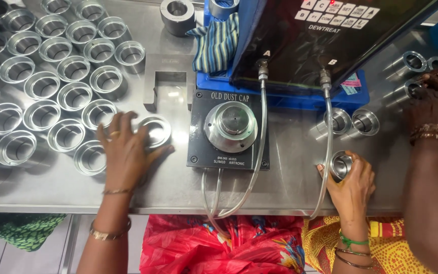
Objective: Testing metal caps using a quality control machine on a factory assembly line.
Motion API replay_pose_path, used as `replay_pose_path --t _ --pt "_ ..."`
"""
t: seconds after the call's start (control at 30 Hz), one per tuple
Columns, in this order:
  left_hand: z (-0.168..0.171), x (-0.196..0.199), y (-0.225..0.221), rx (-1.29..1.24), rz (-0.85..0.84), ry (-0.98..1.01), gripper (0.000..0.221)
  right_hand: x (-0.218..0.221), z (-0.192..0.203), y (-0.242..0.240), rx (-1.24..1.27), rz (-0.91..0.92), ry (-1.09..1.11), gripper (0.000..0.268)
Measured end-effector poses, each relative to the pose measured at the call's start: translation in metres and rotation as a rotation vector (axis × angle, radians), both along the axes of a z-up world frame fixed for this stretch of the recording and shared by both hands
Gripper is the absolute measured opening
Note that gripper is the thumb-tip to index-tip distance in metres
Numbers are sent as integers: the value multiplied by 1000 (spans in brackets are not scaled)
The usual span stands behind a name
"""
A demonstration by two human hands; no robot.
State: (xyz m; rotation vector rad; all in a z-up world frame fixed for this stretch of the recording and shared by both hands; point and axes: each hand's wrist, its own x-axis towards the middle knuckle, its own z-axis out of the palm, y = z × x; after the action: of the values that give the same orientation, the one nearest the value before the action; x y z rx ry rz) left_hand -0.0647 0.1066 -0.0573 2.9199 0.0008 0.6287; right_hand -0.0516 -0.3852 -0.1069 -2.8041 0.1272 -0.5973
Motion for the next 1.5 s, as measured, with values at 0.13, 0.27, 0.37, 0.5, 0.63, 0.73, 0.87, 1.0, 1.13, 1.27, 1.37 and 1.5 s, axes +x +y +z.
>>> replay_pose_path --t 0.13,0.27,0.37,0.5,0.63,0.73,0.87,1.0,1.13,1.27,1.37,1.5 --pt "-12 -26 25 70 99 -47 63 -2 4 5 -3 -1 28 79" --pt "-32 -45 52 47 189 -65 59 -2 3 3 -26 10 5 80" --pt "-37 -56 71 79 249 -91 57 -2 0 0 -13 12 9 80" --pt "-34 -65 91 142 305 -74 61 -1 -1 0 -14 14 19 82" --pt "-34 -54 84 92 274 -89 59 -2 0 0 -18 -5 29 80" --pt "-36 -30 53 -64 288 -144 39 -1 0 0 -8 0 21 80" --pt "14 1 -47 -583 -101 -242 40 -1 2 3 -30 8 5 80" --pt "74 16 -117 -540 -426 -154 80 -1 5 5 -35 7 -19 78" --pt "64 30 -123 -471 -353 -122 84 -1 10 8 -1 -5 -26 77" --pt "52 34 -106 -600 -530 -79 69 -1 10 8 -5 -2 -17 76" --pt "54 36 -106 -574 -605 -79 68 0 9 7 -11 0 -8 75" --pt "61 48 -118 -443 -450 -86 86 -1 10 8 3 6 -32 75"
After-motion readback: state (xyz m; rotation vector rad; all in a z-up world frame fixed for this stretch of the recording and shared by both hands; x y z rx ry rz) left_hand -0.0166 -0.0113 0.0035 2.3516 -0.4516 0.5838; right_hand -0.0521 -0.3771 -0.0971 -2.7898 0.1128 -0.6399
